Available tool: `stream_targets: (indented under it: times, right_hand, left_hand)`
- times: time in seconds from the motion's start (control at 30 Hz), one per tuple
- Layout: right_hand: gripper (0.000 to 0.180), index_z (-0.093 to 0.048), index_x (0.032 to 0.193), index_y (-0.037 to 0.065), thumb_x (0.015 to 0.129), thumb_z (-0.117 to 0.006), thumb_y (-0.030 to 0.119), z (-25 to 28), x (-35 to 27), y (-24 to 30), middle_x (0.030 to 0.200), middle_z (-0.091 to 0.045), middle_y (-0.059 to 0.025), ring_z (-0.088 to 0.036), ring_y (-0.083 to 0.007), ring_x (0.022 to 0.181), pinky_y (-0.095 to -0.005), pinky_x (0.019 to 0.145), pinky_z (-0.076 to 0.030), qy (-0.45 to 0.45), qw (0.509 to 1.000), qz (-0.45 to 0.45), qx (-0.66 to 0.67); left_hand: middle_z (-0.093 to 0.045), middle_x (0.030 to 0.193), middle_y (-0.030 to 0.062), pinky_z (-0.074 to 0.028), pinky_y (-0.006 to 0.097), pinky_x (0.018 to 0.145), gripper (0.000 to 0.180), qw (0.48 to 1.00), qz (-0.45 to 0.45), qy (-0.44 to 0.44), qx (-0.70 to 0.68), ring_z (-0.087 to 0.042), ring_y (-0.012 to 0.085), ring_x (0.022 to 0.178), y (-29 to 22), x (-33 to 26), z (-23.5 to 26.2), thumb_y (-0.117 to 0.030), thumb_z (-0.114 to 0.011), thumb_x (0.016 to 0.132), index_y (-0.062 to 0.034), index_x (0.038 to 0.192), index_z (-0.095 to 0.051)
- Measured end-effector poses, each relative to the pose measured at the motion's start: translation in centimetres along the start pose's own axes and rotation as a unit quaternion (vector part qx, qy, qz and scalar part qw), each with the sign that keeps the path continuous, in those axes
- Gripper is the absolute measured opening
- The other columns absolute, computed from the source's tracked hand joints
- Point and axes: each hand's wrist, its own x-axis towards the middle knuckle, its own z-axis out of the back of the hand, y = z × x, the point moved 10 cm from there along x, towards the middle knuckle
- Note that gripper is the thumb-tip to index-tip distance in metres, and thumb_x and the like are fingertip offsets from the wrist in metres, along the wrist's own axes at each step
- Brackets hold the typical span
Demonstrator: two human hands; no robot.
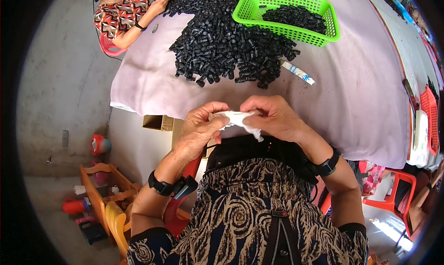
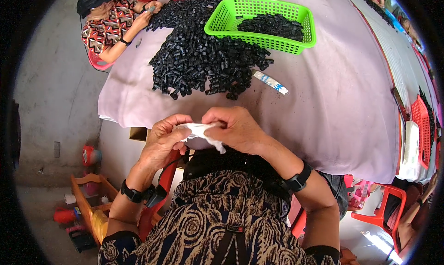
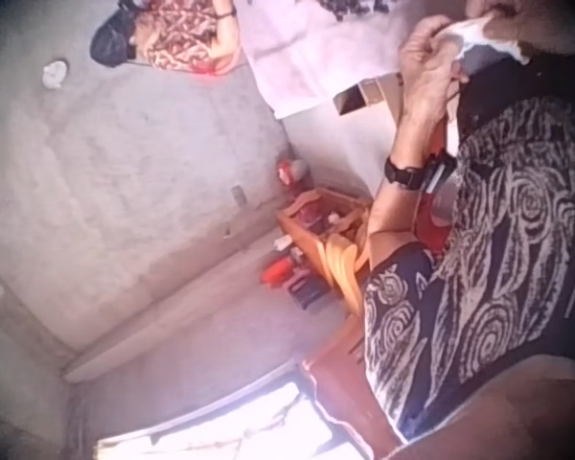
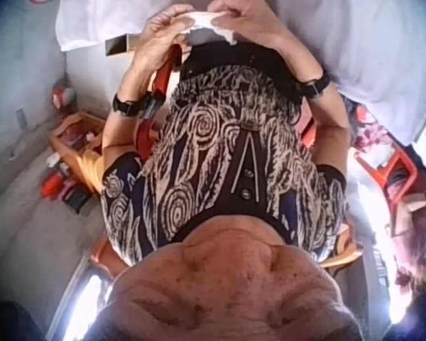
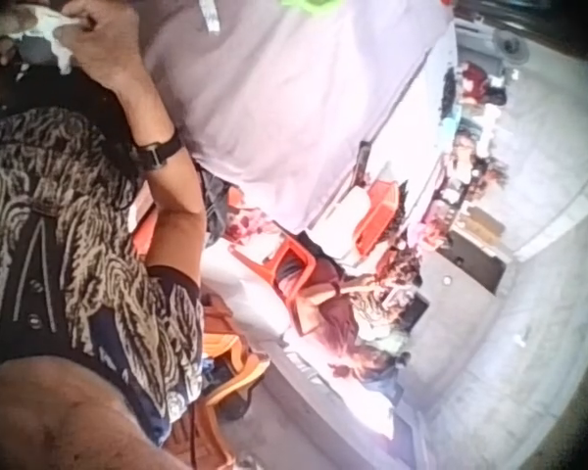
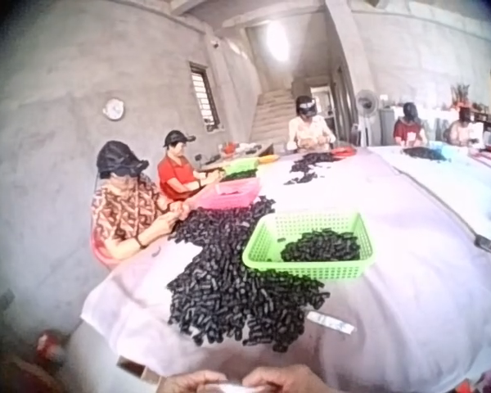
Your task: Applying adhesive or white tape to small black plastic components as part of a manufacturing assembly process.
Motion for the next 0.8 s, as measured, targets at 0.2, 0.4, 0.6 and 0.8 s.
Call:
stream_targets:
  times: [0.2, 0.4, 0.6, 0.8]
  right_hand:
    - [0.013, -0.059, 0.089, 0.001, 0.079, -0.064, 0.007, 3.7, -3.1, 7.5, 0.073, -0.054, 0.0036, -0.047, -0.0020, 0.064, -0.0186, 0.054, -0.037, -0.058, 0.996, 0.030, 0.066]
    - [0.023, -0.058, 0.077, -0.003, 0.081, -0.062, 0.019, -5.1, -14.4, 16.2, 0.070, -0.055, -0.0099, -0.051, -0.0181, 0.055, -0.0306, 0.048, -0.042, 0.607, 0.711, 0.288, 0.208]
    - [0.020, -0.061, 0.079, -0.006, 0.090, -0.052, 0.008, -3.9, -13.9, 22.0, 0.066, -0.061, -0.0234, -0.050, -0.0192, 0.038, -0.0245, 0.029, -0.033, 0.144, 0.848, 0.347, 0.374]
    - [0.013, -0.060, 0.083, -0.005, 0.087, -0.057, 0.007, -2.9, -13.2, 24.1, 0.068, -0.061, -0.0199, -0.053, -0.0171, 0.042, -0.0235, 0.034, -0.037, 0.220, 0.858, 0.321, 0.334]
  left_hand:
    - [-0.056, 0.068, 0.0000, -0.043, 0.020, 0.046, 0.013, 0.996, -0.037, 0.050, 0.057, -0.049, 0.0055, 0.053, -5.5, -2.8, -3.1, -0.011, -0.064, 0.080, -0.0024, 0.089, -0.061]
    - [-0.057, 0.080, 0.0134, -0.044, 0.032, 0.052, 0.015, 0.837, -0.302, 0.415, -0.188, -0.055, 0.0238, 0.063, -14.7, -13.9, -12.0, -0.009, -0.060, 0.081, 0.0038, 0.088, -0.063]
    - [-0.059, 0.077, 0.0170, -0.043, 0.026, 0.045, 0.023, 0.709, -0.117, 0.643, -0.266, -0.054, 0.0189, 0.054, -15.6, -15.9, -18.6, -0.014, -0.056, 0.089, 0.0066, 0.080, -0.062]
    - [-0.052, 0.099, 0.0202, -0.044, 0.031, 0.067, 0.048, 0.661, -0.342, 0.595, -0.303, -0.054, 0.0234, 0.083, -15.8, -16.1, -19.3, -0.037, -0.053, 0.089, 0.0092, 0.100, -0.057]
